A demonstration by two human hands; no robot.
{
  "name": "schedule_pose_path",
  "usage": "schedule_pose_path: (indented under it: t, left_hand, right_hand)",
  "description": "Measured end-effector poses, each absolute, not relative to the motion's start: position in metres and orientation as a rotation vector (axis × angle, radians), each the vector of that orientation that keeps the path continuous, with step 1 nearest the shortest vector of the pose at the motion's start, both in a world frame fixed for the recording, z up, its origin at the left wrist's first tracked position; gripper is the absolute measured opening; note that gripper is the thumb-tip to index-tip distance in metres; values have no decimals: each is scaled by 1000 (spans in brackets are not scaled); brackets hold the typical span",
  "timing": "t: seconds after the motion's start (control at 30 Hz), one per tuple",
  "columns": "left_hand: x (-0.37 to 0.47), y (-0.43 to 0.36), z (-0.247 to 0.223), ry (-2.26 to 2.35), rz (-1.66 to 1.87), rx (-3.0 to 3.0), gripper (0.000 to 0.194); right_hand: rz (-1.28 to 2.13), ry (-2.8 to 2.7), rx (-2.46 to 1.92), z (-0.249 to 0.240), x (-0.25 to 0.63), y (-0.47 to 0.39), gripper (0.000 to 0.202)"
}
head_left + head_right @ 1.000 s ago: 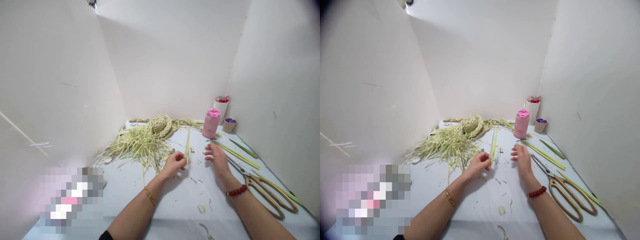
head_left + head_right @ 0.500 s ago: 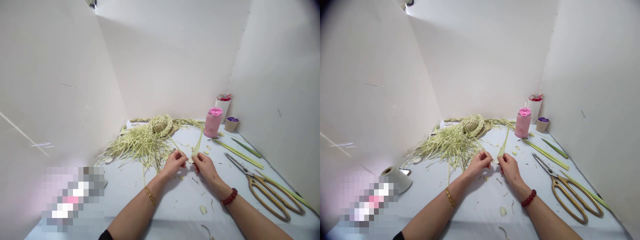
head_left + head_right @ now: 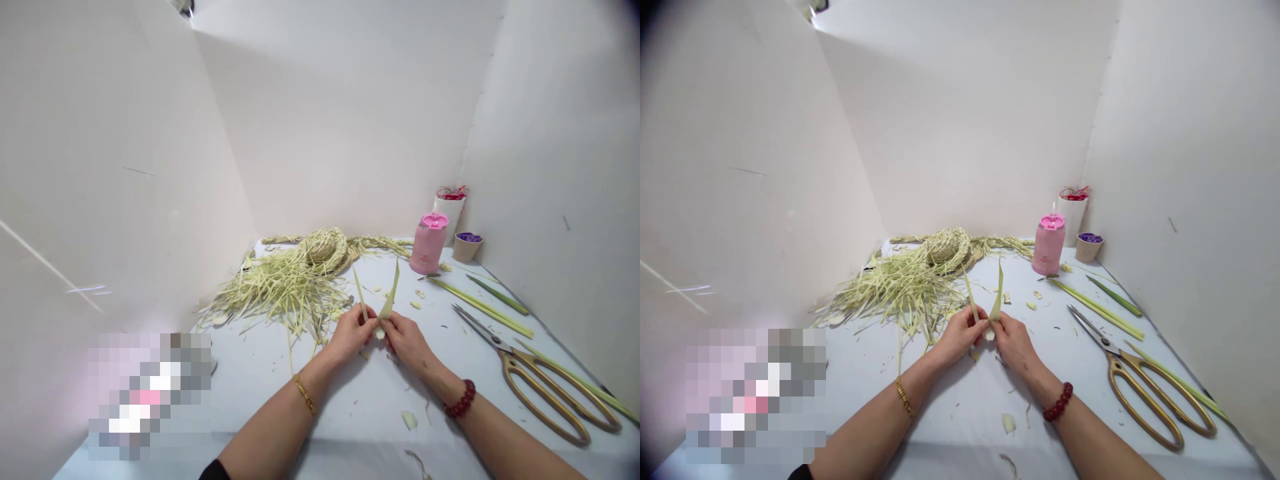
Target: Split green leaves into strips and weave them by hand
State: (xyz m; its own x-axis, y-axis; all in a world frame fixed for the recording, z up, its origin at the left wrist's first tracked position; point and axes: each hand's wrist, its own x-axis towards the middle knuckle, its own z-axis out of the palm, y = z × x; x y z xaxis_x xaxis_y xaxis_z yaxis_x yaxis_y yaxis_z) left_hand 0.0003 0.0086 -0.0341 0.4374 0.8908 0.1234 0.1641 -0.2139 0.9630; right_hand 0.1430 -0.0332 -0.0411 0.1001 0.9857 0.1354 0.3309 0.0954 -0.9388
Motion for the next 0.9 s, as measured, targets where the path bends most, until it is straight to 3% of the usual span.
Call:
schedule_pose_path:
  t: [0.27,0.9]
  left_hand:
    - [-2,11,-31,953,859,1745,8]
    - [-5,8,-23,810,645,1675,21]
  right_hand:
    - [1099,-1321,-1326,-41,147,-32,31]
    - [1095,-1406,-1329,-36,145,-36,20]
